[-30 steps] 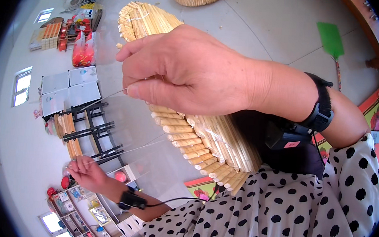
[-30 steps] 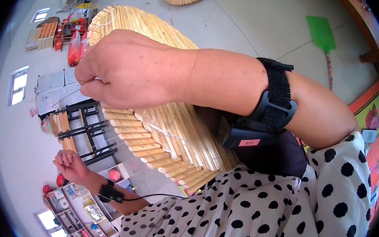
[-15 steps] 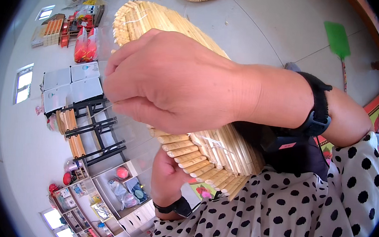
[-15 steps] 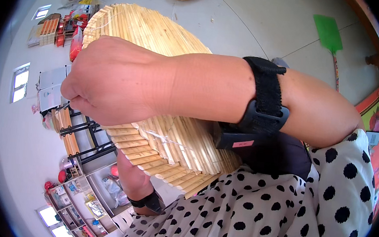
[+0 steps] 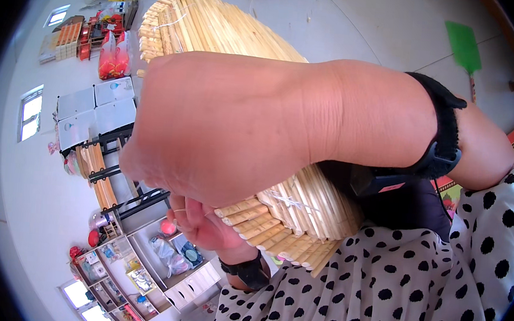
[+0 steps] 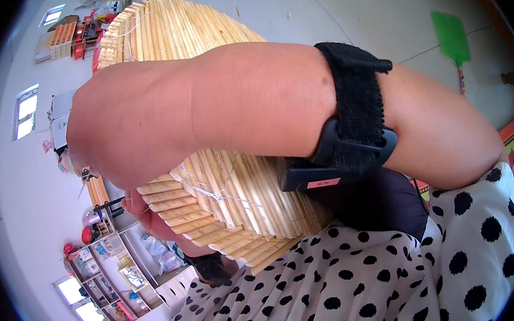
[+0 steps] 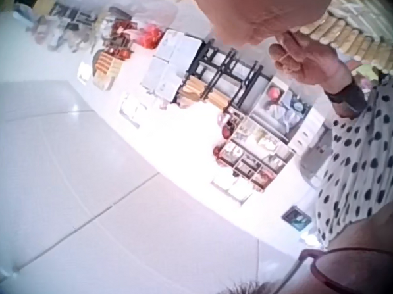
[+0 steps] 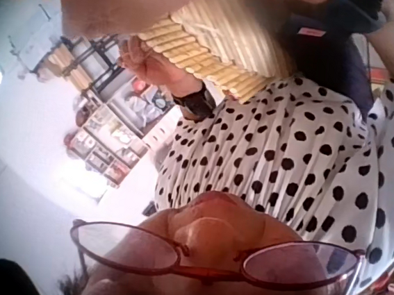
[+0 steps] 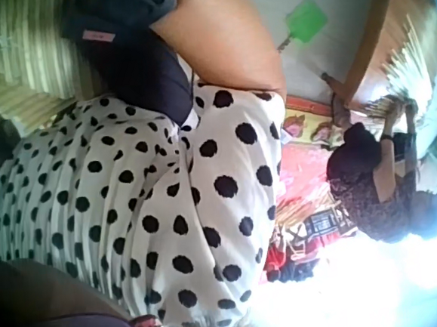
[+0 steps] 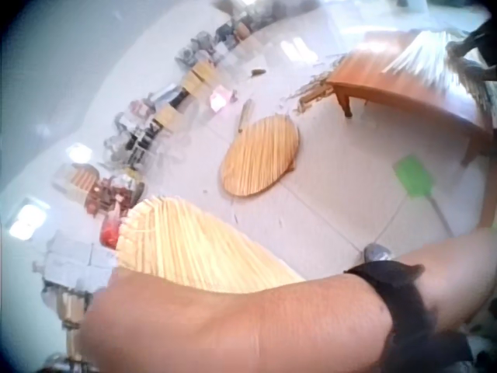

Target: The person weaves a large fan-shaped bamboo object by hand, threading white string through the slats to secure them. They use pliers to cut the string and tie knots, repeating the process along the edge of the object.

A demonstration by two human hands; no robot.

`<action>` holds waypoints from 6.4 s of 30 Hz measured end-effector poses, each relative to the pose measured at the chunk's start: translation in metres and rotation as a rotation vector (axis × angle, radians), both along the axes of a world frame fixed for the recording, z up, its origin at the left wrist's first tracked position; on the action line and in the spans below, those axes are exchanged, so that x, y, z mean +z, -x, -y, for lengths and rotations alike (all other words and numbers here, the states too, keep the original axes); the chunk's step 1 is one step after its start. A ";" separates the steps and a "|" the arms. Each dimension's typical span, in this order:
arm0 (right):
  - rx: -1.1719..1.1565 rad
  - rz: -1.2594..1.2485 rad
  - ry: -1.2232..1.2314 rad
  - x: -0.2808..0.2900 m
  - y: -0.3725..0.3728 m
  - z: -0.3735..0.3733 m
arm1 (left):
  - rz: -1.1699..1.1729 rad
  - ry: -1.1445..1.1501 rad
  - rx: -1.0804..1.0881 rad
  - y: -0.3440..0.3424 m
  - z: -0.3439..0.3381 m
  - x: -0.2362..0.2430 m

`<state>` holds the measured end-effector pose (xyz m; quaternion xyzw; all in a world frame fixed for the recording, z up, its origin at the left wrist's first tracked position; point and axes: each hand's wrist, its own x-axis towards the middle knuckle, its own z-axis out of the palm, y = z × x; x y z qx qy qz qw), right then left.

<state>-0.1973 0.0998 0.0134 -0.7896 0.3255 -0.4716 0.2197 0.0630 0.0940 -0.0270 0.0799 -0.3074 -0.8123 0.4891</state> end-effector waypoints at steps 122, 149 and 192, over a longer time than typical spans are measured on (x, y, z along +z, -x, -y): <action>-0.210 -0.463 -0.078 0.045 -0.124 -0.162 | 0.568 1.333 0.392 -0.062 -0.067 0.019; -0.068 -0.050 -0.400 0.033 -0.149 -0.139 | 0.492 1.368 0.435 -0.082 -0.041 0.067; -0.248 0.468 -0.442 0.094 -0.152 -0.152 | 0.551 0.652 1.362 -0.114 -0.015 0.066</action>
